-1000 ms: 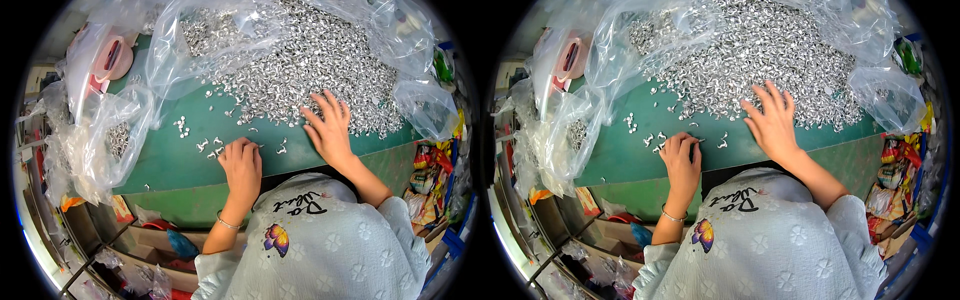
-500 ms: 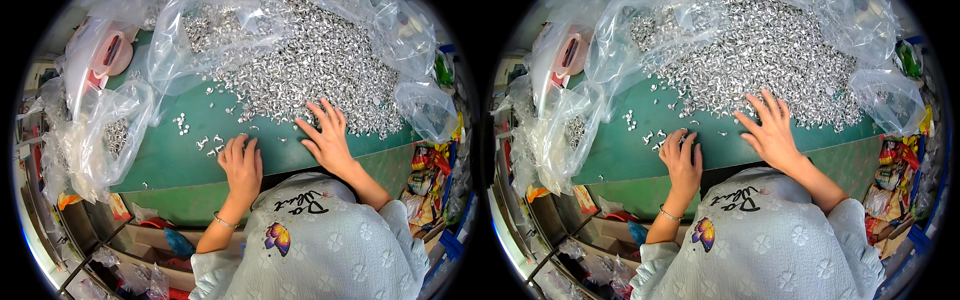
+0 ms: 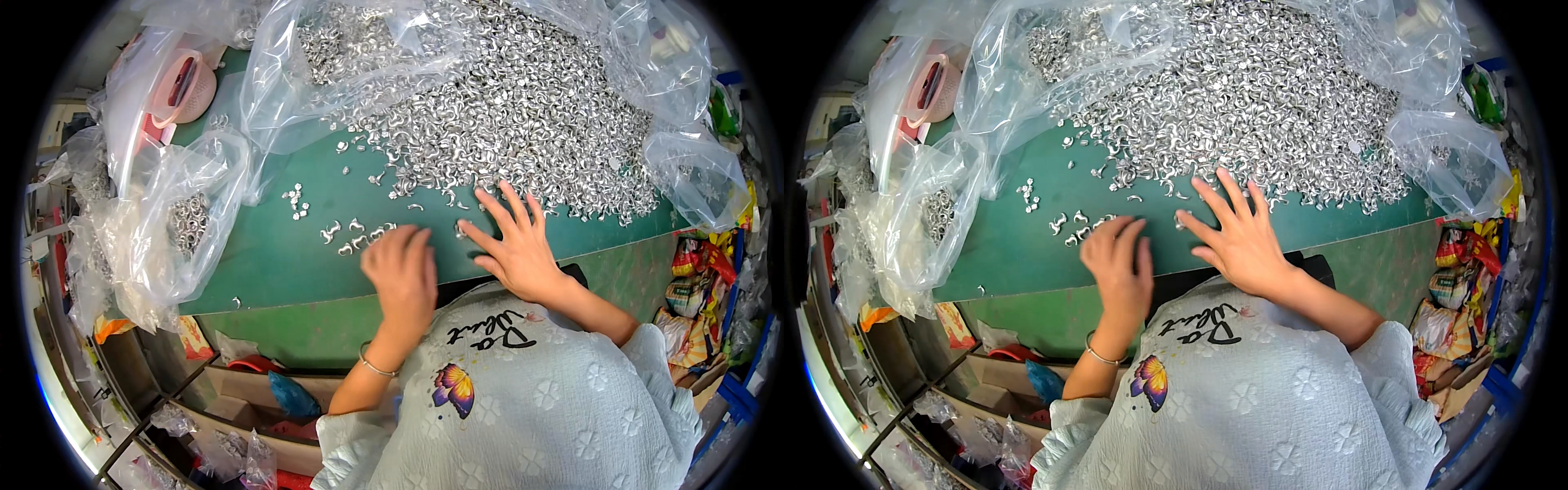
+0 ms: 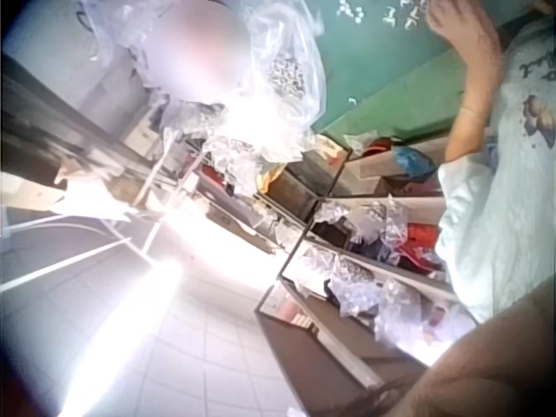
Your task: The person sorts through a pile of small metal decorative parts, spreading them across the table, picking up individual pieces, and gathering a handful of sorted parts.
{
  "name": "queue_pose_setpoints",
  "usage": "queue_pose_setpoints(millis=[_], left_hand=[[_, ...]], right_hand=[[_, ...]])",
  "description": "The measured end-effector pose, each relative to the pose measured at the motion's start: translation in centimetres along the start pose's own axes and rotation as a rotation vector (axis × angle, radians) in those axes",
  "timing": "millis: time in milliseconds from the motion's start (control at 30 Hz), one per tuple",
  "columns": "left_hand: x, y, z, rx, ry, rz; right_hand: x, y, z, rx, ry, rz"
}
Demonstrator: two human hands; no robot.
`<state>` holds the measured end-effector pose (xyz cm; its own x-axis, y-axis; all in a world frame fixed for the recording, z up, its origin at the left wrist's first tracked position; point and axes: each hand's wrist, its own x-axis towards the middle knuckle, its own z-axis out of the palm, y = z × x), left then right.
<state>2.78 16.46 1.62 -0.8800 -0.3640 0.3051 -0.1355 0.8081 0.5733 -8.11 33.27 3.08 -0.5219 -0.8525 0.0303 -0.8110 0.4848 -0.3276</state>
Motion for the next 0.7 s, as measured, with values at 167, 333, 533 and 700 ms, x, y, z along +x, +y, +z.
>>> queue_pose_setpoints(millis=[167, 333, 533, 700], left_hand=[[0.7, 2.7, 2.3, 0.03, -0.101, 0.051], [0.7, 0.8, 2.0, 0.024, -0.043, 0.022], [3.1, 0.2, 2.2, 0.068, 0.117, -0.027], [1.0, 1.4, 1.3, -0.001, -0.015, -0.014]], right_hand=[[0.7, 1.8, -1.0, -0.038, 0.175, 0.138], [-0.4, 2.4, -1.3, -0.073, 0.135, 0.181], [3.0, 0.7, -1.1, 0.023, 0.214, 0.038], [4.3, 1.4, -0.2, -0.022, 0.163, -0.02]])
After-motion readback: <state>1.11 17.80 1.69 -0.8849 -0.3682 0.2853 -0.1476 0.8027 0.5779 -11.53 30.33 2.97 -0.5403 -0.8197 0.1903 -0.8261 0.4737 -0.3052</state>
